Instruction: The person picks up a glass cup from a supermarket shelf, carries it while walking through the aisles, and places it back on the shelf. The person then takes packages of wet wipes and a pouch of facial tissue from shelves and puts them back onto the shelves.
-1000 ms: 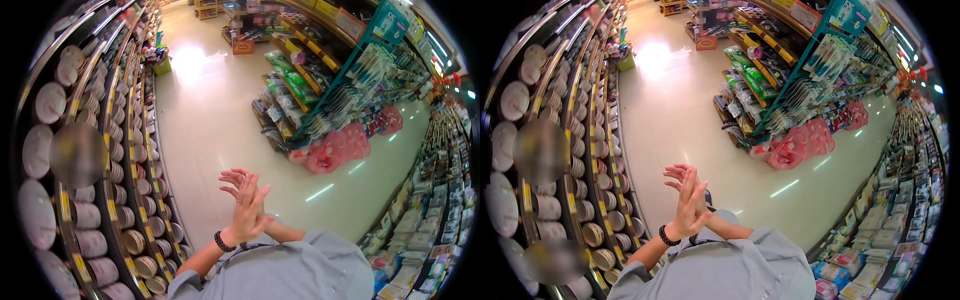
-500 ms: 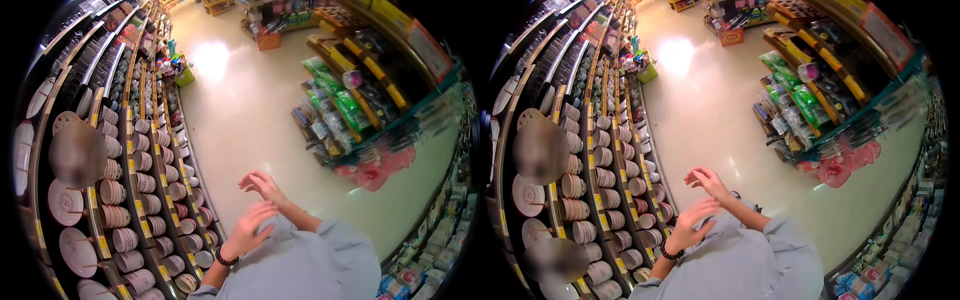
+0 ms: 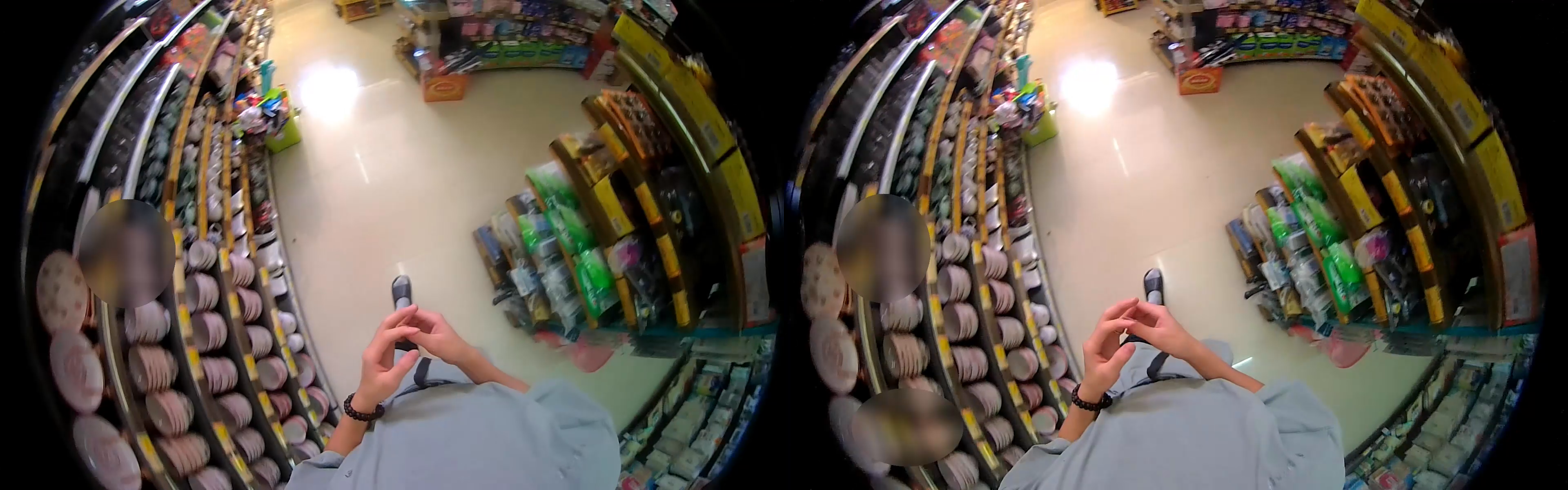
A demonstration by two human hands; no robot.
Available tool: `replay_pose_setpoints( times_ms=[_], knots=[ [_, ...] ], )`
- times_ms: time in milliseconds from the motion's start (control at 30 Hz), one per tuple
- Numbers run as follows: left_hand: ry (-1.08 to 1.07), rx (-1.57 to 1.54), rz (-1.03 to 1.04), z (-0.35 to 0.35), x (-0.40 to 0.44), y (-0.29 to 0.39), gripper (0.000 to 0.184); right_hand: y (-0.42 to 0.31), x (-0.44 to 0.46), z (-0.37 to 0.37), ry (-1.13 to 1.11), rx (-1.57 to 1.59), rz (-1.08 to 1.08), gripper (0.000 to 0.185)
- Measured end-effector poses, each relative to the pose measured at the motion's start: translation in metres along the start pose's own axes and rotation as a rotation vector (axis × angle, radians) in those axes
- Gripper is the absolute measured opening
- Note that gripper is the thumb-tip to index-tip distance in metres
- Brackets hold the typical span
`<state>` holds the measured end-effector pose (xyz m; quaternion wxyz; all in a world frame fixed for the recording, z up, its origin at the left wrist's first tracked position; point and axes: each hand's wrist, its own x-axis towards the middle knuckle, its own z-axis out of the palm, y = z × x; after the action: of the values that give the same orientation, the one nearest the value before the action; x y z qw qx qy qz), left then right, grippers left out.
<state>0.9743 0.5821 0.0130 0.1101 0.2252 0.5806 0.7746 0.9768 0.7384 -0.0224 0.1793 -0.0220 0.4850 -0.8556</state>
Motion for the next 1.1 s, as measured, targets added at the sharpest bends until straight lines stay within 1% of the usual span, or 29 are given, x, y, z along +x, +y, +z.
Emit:
replay_pose_setpoints(
  times_ms=[67,133,200,267,300,333,400,433,500,567,600,633,667,700,767,900,967,1067,1100],
  knots=[
    [-0.034,-0.082,-0.052,-0.022,0.054,-0.007,0.036,-0.012,0.047,-0.019,0.113,-0.061,0.016,0.021],
    [-0.015,-0.155,-0.114,-0.04,0.113,-0.009,0.035,-0.036,0.093,-0.036,0.147,-0.081,-0.03,0.025],
    [-0.104,0.067,0.005,-0.06,0.173,-0.004,0.035,-0.062,0.137,-0.051,0.202,0.012,-0.077,0.025],
    [-0.211,0.306,0.092,-0.076,0.228,-0.002,0.036,-0.1,0.175,-0.065,0.263,-0.214,-0.173,0.025],
    [-0.224,0.412,0.181,-0.078,0.255,0.002,0.041,-0.118,0.189,-0.068,0.301,-0.315,-0.208,0.025],
    [-0.294,0.432,0.253,-0.077,0.281,0.012,0.042,-0.136,0.202,-0.071,0.287,-0.21,-0.246,0.025],
    [-0.422,0.483,0.41,-0.07,0.327,0.031,0.043,-0.178,0.212,-0.084,0.247,-0.22,-0.173,0.026],
    [-0.452,0.532,0.48,-0.068,0.342,0.033,0.04,-0.197,0.219,-0.086,0.231,-0.21,-0.243,0.027],
    [-0.524,0.655,0.711,-0.064,0.379,0.03,0.037,-0.228,0.228,-0.093,0.231,-0.19,-0.38,0.032],
    [-0.568,0.724,0.9,-0.056,0.411,0.02,0.031,-0.244,0.241,-0.11,0.169,-0.131,-0.481,0.032],
    [-0.573,0.734,0.945,-0.054,0.427,0.012,0.031,-0.255,0.253,-0.123,0.124,-0.109,-0.541,0.032],
    [-0.574,0.752,0.996,-0.05,0.446,0.001,0.031,-0.271,0.266,-0.138,0.07,-0.197,-0.635,0.027],
    [-0.574,0.769,1.049,-0.047,0.464,-0.006,0.031,-0.278,0.278,-0.155,0.04,-0.178,-0.638,0.028],
    [-0.552,0.799,1.057,-0.042,0.482,-0.012,0.03,-0.285,0.291,-0.172,0.006,-0.163,-0.643,0.029],
    [-0.576,0.83,1.059,-0.034,0.525,-0.022,0.03,-0.305,0.319,-0.207,-0.033,-0.155,-0.656,0.031],
    [-0.645,0.881,1.0,-0.021,0.615,-0.023,0.032,-0.359,0.373,-0.267,-0.093,-0.099,-0.674,0.027],
    [-0.648,0.9,1.055,-0.015,0.657,-0.031,0.033,-0.389,0.396,-0.296,-0.143,-0.1,-0.701,0.026],
    [-0.645,0.905,1.106,-0.002,0.709,-0.04,0.035,-0.418,0.421,-0.332,-0.118,-0.041,-0.605,0.028],
    [-0.64,0.887,1.138,0.001,0.725,-0.046,0.035,-0.426,0.427,-0.342,-0.094,-0.072,-0.653,0.029]
  ],
)
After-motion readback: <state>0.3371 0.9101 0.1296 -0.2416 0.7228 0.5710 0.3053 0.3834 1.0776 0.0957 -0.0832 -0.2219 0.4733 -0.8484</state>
